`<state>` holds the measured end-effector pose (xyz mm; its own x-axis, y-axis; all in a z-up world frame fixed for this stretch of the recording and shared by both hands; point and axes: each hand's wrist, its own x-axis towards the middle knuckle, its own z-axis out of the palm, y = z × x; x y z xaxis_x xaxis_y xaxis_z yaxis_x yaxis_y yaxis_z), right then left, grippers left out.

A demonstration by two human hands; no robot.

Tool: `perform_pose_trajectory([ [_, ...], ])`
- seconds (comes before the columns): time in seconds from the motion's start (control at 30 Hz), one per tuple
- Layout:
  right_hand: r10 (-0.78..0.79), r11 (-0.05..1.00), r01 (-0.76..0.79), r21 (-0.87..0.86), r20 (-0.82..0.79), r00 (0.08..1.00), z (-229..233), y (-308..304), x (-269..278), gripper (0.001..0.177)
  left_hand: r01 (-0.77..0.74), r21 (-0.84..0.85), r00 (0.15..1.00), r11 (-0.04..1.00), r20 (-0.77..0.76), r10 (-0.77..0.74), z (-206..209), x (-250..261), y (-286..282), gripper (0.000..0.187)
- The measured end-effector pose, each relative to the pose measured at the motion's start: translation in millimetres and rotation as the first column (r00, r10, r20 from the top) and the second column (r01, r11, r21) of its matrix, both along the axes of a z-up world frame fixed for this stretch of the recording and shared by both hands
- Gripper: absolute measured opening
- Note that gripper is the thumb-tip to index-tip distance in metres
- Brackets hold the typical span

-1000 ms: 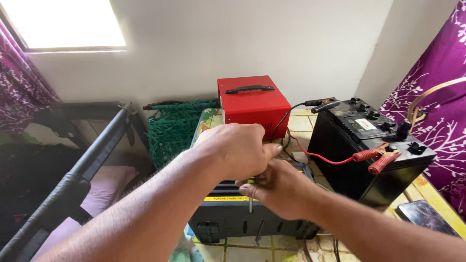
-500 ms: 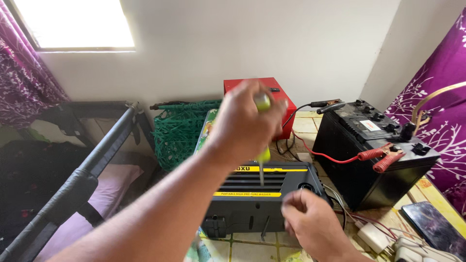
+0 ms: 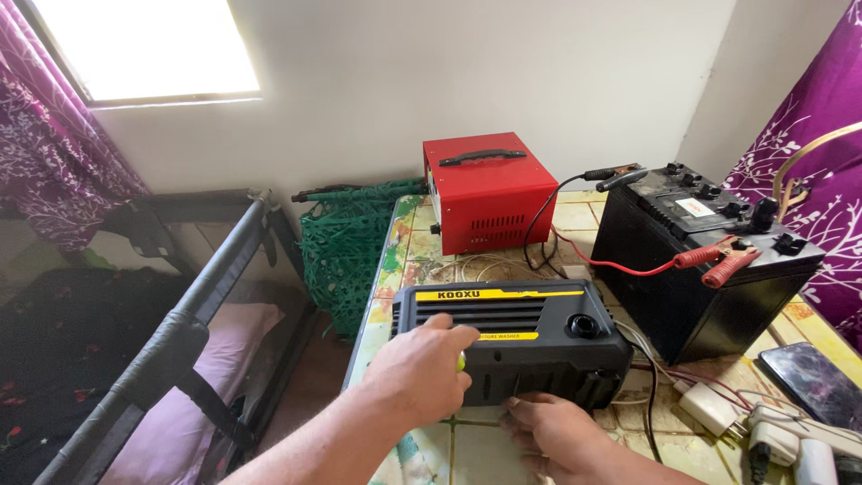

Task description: The person uses a screwdriver to remove multiple screws from a black portable high-pressure washer unit on a tiled table. They turn the unit over, unscrew fasteners on different sides, and set the screwdriver down while handling the device.

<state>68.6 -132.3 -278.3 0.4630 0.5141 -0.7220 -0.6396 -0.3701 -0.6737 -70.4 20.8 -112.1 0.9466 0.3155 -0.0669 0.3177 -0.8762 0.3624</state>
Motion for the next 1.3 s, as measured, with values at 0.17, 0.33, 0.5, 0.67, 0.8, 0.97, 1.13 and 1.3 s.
perform_pose_trajectory([
  [0.17, 0.007, 0.996, -0.006, 0.095, -0.006, 1.000, 14, -7, -3, 0.015, -0.028, -0.003, 0.999, 1.000, 0.023, 0.028, -10, -2, 1, 0.056],
  [0.33, -0.037, 0.995, 0.041, 0.091, -0.048, 0.998, 27, -11, 5, 0.020, -0.083, -0.017, 0.996, 0.996, -0.024, 0.082, -9, 1, 1, 0.046],
  [0.5, -0.046, 0.994, 0.042, 0.099, 0.030, 0.999, 35, -3, 2, 0.015, -0.051, 0.017, 0.998, 0.999, -0.024, 0.051, -9, 2, -2, 0.045],
  [0.67, -0.174, 0.976, 0.189, 0.112, -0.130, 0.976, 38, -3, 4, 0.016, -0.017, 0.029, 0.999, 0.999, 0.031, 0.016, -17, -3, 6, 0.045],
  [0.8, -0.130, 0.983, 0.144, 0.110, -0.126, 0.983, 26, -6, 5, 0.018, -0.030, 0.009, 0.998, 1.000, 0.060, 0.030, -21, -4, 4, 0.048],
  [0.97, 0.036, 0.999, -0.040, 0.024, 0.154, 0.987, 10, -10, 6, 0.025, -0.007, -0.006, 1.000, 1.000, 0.020, 0.007, -16, -6, 6, 0.040],
  [1.13, 0.018, 0.999, -0.007, -0.046, 0.253, 0.967, -1, -11, 1, 0.028, 0.013, -0.010, 1.000, 1.000, -0.009, -0.013, -13, -8, 7, 0.038],
  [1.3, -0.063, 0.998, 0.056, 0.034, 0.296, 0.953, -1, -14, -7, 0.024, 0.059, -0.022, 0.998, 0.998, -0.026, -0.059, -11, -11, 14, 0.044],
])
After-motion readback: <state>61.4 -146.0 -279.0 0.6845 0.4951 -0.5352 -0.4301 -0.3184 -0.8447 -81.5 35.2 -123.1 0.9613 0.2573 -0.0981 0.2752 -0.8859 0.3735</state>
